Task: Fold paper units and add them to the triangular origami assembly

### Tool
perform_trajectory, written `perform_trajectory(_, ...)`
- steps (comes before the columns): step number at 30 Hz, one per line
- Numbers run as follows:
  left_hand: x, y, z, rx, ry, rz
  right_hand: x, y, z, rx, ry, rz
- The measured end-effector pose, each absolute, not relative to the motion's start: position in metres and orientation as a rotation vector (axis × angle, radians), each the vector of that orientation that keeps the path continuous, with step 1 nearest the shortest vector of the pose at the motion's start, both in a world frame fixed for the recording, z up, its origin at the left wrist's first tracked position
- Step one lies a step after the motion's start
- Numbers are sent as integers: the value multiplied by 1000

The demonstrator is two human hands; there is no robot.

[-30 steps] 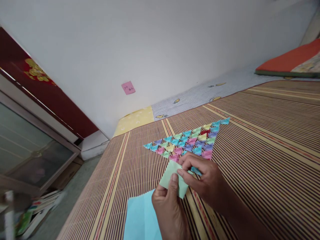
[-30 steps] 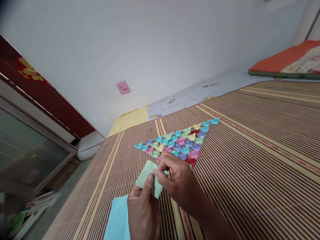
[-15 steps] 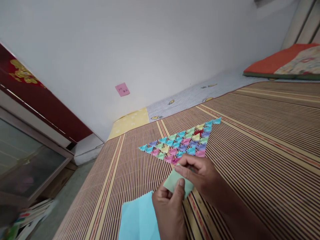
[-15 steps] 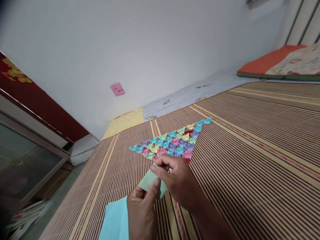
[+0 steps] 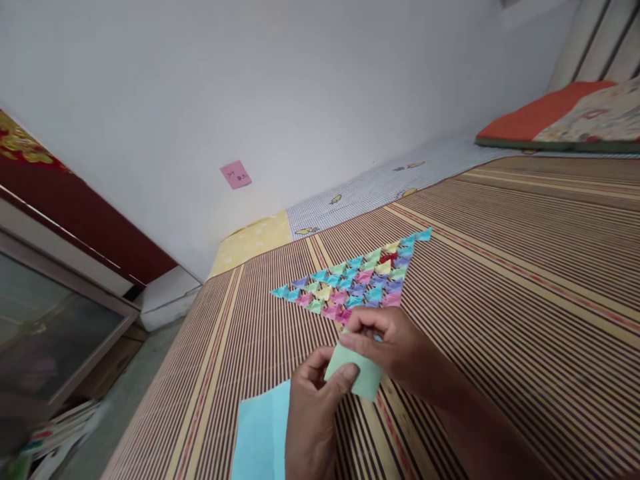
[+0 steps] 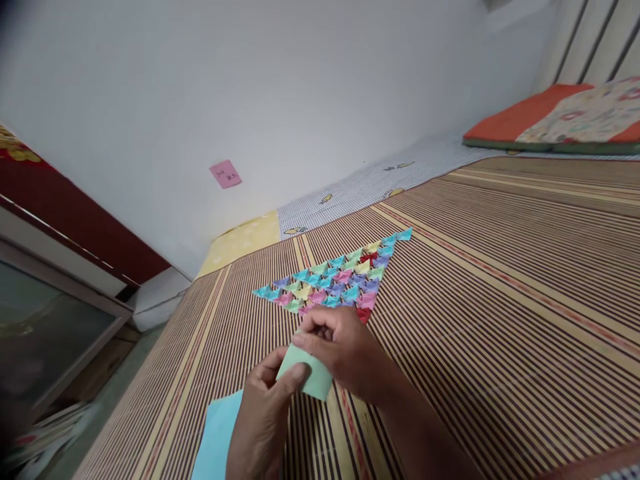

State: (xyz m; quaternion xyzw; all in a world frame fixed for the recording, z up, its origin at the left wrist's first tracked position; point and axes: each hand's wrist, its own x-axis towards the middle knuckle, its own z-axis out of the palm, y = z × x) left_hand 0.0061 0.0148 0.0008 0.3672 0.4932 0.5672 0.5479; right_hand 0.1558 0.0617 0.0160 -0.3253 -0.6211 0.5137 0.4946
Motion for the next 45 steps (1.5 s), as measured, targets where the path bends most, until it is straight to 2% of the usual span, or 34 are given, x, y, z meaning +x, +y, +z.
perform_trajectory(7,12,12,-2,631,1136,1503,137,64,4,-738,-1381,1417)
perform_trajectory(16,12,16,6,320,1065,1753,146,75,-5,-778,-1254,1285)
perform_trajectory(22,12,16,4,361,1050,1782,130,60,-4,-714,-1513,1645)
perform_trajectory(29,3,18,3,365,1107,1836,151,71,-12,-629,-1735,1678)
perform_trajectory(32,2,14,1,550,1180,1724,155,77,-13,-643,-1542,1549)
perform_trajectory(37,4,7,-2,949,1275,1445,142,72,-9,-602,-1368,1562)
perform_trajectory(45,3,22,-15,1016,1378,1331,146,73,-6,-693,-1214,1265)
